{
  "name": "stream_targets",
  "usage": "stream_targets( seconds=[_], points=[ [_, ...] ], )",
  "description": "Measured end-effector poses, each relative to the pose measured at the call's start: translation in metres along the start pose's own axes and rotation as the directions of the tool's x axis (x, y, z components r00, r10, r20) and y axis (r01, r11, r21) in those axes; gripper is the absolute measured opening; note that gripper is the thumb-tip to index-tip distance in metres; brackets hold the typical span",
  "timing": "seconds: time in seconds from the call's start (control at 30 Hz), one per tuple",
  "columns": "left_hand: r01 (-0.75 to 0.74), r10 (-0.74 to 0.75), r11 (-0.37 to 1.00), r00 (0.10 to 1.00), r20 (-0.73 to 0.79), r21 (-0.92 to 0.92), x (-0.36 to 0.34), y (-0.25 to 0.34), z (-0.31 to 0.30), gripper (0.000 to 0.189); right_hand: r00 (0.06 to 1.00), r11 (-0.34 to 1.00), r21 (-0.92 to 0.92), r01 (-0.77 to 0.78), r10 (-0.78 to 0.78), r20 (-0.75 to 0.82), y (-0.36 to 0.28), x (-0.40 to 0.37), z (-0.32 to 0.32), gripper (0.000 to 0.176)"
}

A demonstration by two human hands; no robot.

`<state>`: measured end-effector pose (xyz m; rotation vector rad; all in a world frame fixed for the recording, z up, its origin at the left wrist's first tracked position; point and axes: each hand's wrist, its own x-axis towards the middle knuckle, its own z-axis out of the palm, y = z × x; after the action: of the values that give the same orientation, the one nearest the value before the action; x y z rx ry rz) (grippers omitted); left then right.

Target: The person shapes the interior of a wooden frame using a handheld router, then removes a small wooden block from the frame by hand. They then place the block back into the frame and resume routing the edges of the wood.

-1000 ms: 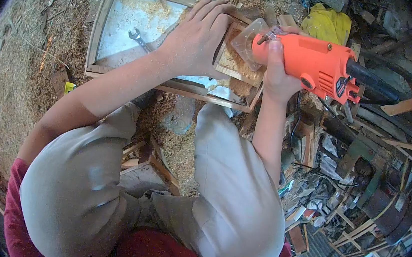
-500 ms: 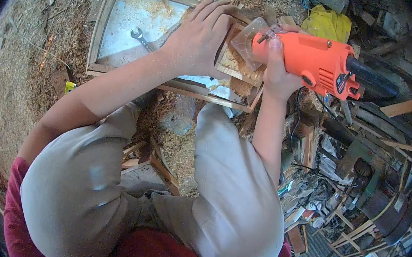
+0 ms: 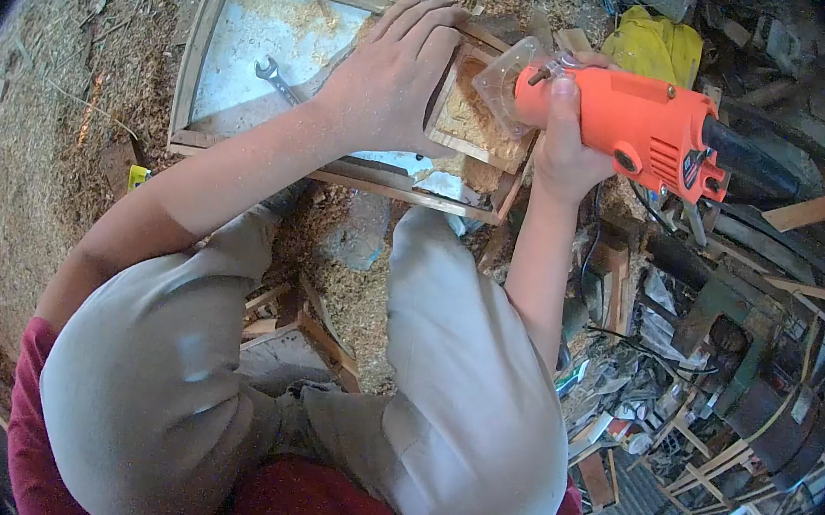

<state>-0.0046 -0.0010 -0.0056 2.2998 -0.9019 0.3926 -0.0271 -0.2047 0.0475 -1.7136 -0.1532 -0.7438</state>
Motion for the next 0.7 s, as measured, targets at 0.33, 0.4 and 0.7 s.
stream_targets(
  seconds=[0.33, 0.4, 0.7],
  points=[
    [0.016, -0.016, 1.0, 1.0, 0.004, -0.004, 0.001, 0.002, 0.0, 0.104, 0.999, 1.0, -0.027, 0.004, -0.002, 0.046, -0.004, -0.004, 0.008, 0.042],
    [0.02, -0.02, 1.0, 1.0, 0.0, -0.003, 0.001, 0.002, 0.001, 0.104, 0.998, 0.999, -0.03, 0.017, -0.015, 0.063, -0.006, -0.005, 0.011, 0.043],
    [0.017, -0.017, 1.0, 1.0, 0.008, 0.013, 0.001, 0.001, 0.001, 0.106, 0.999, 1.0, 0.005, -0.001, 0.001, 0.042, -0.005, -0.004, 0.013, 0.043]
  ],
)
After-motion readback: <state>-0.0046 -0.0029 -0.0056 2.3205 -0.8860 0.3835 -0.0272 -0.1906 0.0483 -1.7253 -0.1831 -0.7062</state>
